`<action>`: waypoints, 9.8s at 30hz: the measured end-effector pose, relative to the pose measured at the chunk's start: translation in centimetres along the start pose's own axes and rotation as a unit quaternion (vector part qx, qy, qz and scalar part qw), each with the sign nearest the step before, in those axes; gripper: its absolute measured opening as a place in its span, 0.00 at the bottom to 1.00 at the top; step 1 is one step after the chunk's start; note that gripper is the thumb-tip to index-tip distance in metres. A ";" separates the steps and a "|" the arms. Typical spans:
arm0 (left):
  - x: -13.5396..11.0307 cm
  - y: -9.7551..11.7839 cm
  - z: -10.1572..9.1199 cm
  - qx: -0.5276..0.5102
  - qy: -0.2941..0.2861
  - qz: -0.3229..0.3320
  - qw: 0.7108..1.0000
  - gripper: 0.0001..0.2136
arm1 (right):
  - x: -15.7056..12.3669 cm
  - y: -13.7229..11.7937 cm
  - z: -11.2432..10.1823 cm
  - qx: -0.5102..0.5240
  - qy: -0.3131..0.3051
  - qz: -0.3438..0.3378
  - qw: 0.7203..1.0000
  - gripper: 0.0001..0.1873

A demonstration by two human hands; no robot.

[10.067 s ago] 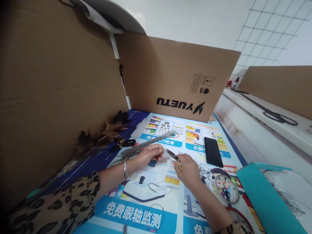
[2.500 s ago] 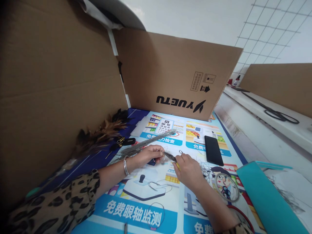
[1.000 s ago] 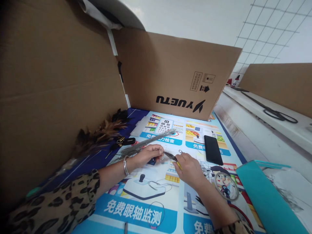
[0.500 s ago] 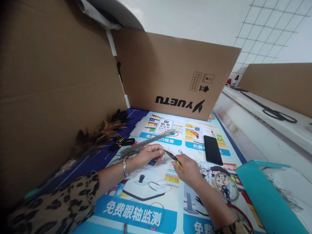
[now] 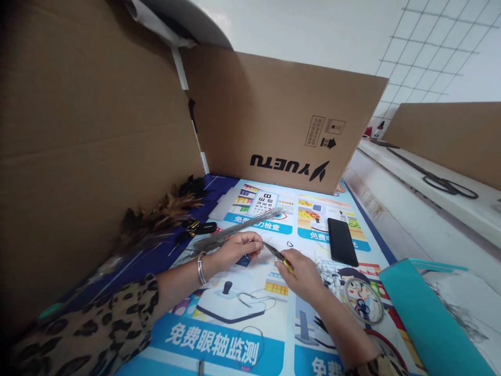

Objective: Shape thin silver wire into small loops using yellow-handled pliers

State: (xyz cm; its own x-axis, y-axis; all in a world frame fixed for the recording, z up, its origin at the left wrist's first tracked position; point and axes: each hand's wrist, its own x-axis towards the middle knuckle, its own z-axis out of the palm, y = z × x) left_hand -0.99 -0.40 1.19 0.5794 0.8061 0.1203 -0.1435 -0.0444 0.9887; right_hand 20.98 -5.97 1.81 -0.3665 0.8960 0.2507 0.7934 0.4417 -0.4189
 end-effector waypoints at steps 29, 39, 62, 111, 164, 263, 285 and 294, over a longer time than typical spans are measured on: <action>0.2 -0.9 -0.3 -0.016 -0.008 -0.012 1.000 0.09 | -0.3 0.4 -0.1 -0.157 0.039 -0.097 0.982 0.13; -0.1 -0.4 -0.1 0.036 0.019 0.014 0.999 0.08 | -0.3 0.3 0.2 -0.129 0.040 -0.081 0.988 0.12; -0.3 -0.5 0.4 -0.065 -0.020 -0.016 0.998 0.07 | -0.2 -0.3 -0.1 0.046 -0.001 -0.043 0.998 0.09; -0.1 -0.4 0.3 0.002 0.046 0.039 0.998 0.11 | -0.2 -0.4 0.6 0.016 0.049 -0.039 0.998 0.09; 0.0 -0.8 0.0 0.036 0.031 0.009 0.999 0.11 | -0.4 -0.7 1.1 -0.033 0.075 -0.038 0.996 0.09; 0.0 -0.4 0.3 0.086 0.018 0.044 0.995 0.13 | 0.1 0.4 -0.5 -0.204 0.102 -0.128 0.965 0.12; -0.1 -0.4 0.2 0.076 0.005 0.043 0.996 0.12 | 0.0 0.7 -0.4 -0.211 0.087 -0.114 0.967 0.13; -0.1 -0.3 0.3 0.076 -0.003 0.042 0.996 0.11 | 0.0 0.6 -0.3 -0.224 0.079 -0.111 0.965 0.12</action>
State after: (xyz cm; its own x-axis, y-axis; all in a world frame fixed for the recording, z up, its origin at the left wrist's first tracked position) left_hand -0.75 -0.60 0.89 0.5758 0.7919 0.2035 -0.0689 -0.2010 0.9772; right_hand 21.65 -5.75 1.83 -0.5003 0.7482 0.4357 0.8475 0.5261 0.0698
